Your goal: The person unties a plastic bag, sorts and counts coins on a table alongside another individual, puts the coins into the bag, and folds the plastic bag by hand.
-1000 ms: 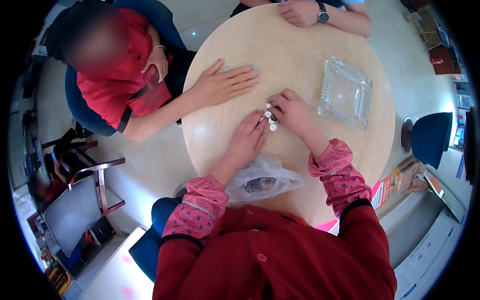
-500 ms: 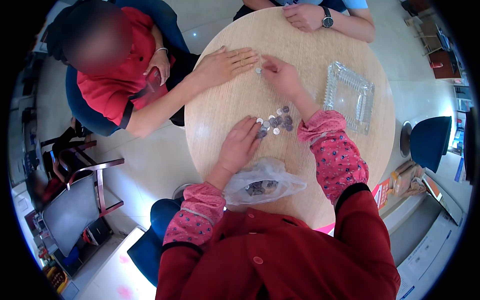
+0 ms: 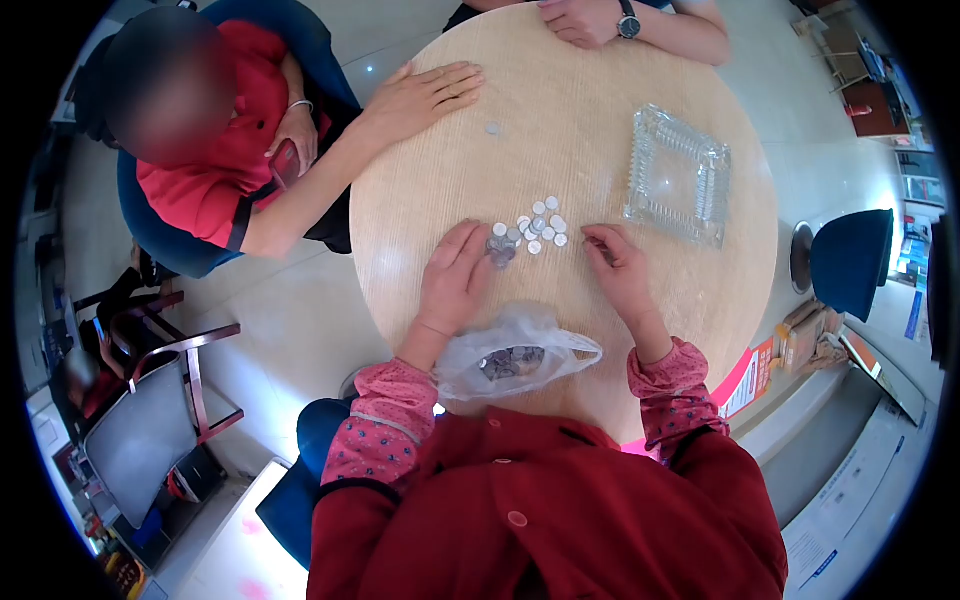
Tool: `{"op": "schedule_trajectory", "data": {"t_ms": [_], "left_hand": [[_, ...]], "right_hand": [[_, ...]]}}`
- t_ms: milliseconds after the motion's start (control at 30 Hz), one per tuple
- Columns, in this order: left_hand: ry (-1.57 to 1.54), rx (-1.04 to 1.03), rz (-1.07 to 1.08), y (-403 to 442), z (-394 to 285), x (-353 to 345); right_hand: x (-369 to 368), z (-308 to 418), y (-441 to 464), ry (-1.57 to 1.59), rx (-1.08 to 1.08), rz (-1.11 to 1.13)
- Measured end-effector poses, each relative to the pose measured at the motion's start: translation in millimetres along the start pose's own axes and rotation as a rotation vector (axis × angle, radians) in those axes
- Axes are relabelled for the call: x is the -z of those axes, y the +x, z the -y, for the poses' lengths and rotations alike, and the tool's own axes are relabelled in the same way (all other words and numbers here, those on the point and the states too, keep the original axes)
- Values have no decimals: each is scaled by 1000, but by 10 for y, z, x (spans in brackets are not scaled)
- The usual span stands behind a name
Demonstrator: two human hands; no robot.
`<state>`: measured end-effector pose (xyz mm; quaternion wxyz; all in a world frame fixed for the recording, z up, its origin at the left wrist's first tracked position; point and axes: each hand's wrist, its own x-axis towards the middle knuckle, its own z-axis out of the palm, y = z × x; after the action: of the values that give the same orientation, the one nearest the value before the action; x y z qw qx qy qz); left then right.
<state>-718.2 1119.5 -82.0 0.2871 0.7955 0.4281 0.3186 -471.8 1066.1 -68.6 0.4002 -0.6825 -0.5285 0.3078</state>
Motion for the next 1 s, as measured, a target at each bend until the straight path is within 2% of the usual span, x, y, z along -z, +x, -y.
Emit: {"op": "schedule_trajectory", "data": {"t_ms": [200,300,367,400,500,600,733,800,867,1000], "left_hand": [[87,-74,-35,58,-18,23],[4,-13,-15,130,-61,10],[-102,169,-127,174,-50,25],[-99,169,-125,148,-8,42],[-37,244,-202,2,102,183],[0,267,-178,-55,140,306],[20,174,-131,6,128,248],[-8,134,-106,143,79,159],[-19,44,0,286,27,77],[25,42,77,450,63,36]], "right_hand": [[-37,188,149,-114,-2,13],[-204,272,588,-250,344,37],[-452,366,977,-344,520,89],[-585,416,1131,-379,602,110],[-913,430,1381,-524,700,155],[-859,379,1269,-579,700,219],[-649,289,1004,-515,744,248],[-636,223,1020,-353,661,244],[-640,212,1117,-345,678,253],[-850,265,1404,-280,715,265]]}}
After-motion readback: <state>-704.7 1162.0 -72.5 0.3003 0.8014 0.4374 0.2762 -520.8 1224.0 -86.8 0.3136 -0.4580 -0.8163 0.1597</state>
